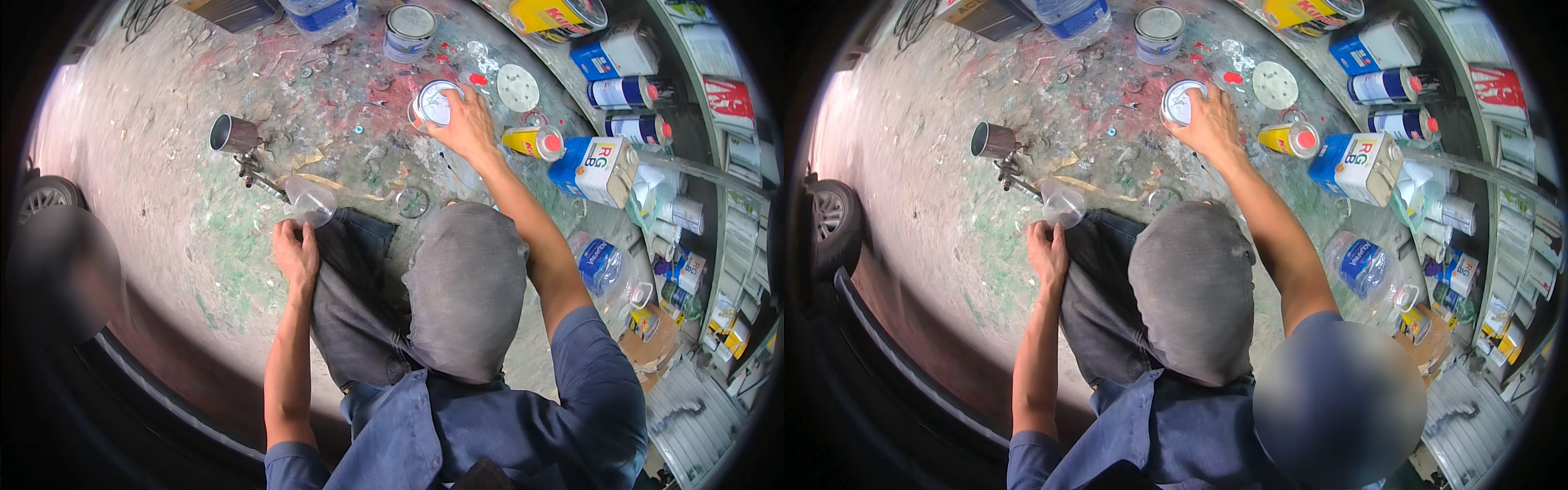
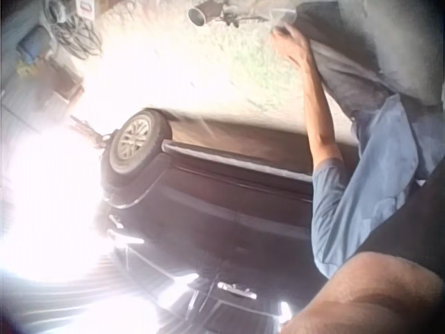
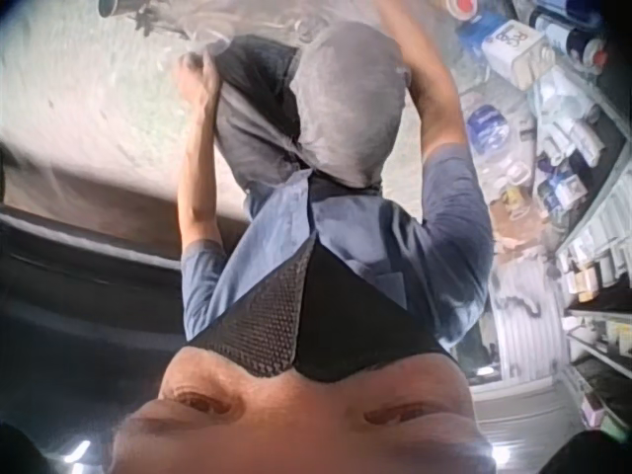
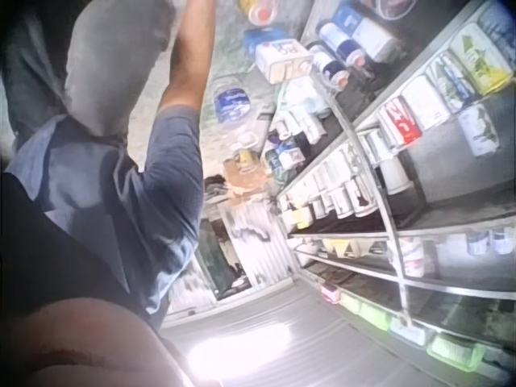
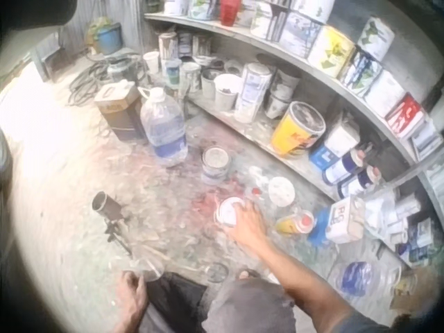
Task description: The person prepares paint for a spray gun by pouring black paint into a plastic cup, adding liquid from another container, and stirring the mixture with a metal stick.
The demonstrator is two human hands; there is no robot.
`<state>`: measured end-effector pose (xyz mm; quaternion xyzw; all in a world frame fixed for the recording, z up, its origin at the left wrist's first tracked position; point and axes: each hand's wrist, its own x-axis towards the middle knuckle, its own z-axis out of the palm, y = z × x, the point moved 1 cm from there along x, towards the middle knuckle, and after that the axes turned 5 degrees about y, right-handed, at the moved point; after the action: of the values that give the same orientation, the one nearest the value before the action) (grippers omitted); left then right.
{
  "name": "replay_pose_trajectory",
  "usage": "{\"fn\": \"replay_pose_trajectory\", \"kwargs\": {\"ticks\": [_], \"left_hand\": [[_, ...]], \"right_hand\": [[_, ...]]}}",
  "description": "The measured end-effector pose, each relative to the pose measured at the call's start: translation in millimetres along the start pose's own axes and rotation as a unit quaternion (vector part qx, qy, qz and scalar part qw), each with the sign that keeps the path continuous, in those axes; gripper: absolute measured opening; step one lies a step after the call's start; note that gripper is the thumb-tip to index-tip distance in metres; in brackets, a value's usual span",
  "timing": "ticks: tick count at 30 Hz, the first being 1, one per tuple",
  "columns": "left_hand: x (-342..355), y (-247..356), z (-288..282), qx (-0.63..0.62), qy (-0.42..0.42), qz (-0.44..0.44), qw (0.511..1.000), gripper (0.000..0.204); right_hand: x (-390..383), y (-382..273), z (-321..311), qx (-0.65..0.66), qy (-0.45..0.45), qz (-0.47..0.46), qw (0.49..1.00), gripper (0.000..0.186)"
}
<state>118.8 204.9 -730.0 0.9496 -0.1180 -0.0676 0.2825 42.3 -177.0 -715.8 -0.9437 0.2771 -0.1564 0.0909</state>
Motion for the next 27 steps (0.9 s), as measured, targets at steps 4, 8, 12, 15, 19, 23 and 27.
{"fn": "replay_pose_trajectory", "kwargs": {"ticks": [4,8,12,15,19,23,27], "left_hand": [[0.9,-1.0,-0.7,-0.024,0.008,0.005,1.0,0.019],[1.3,1.8,-2.5,-0.029,0.007,0.003,1.0,0.02],[1.5,-1.6,-1.5,-0.029,0.001,-0.004,1.0,0.02],[1.0,-2.9,-1.0,-0.041,0.014,0.008,0.999,0.02],[1.8,-1.5,-0.6,-0.032,0.009,0.0,0.999,0.02],[1.9,-4.0,-2.3,-0.034,0.005,-0.004,0.999,0.02],[1.5,-4.6,-2.0,-0.042,0.011,0.009,0.999,0.021]], "right_hand": [[12.3,-3.2,4.3,-0.034,-0.098,0.02,0.994,0.073],[23.3,-2.4,2.1,-0.055,-0.156,0.033,0.986,0.076],[24.7,-2.2,2.1,-0.078,-0.167,0.015,0.983,0.079],[23.1,-1.0,-0.1,-0.067,-0.143,0.01,0.987,0.079],[22.3,1.5,2.4,-0.096,-0.119,-0.006,0.988,0.072],[28.6,-13.3,0.2,-0.112,-0.167,-0.031,0.979,0.074],[37.8,-13.2,0.8,-0.099,-0.196,-0.08,0.972,0.067]]}}
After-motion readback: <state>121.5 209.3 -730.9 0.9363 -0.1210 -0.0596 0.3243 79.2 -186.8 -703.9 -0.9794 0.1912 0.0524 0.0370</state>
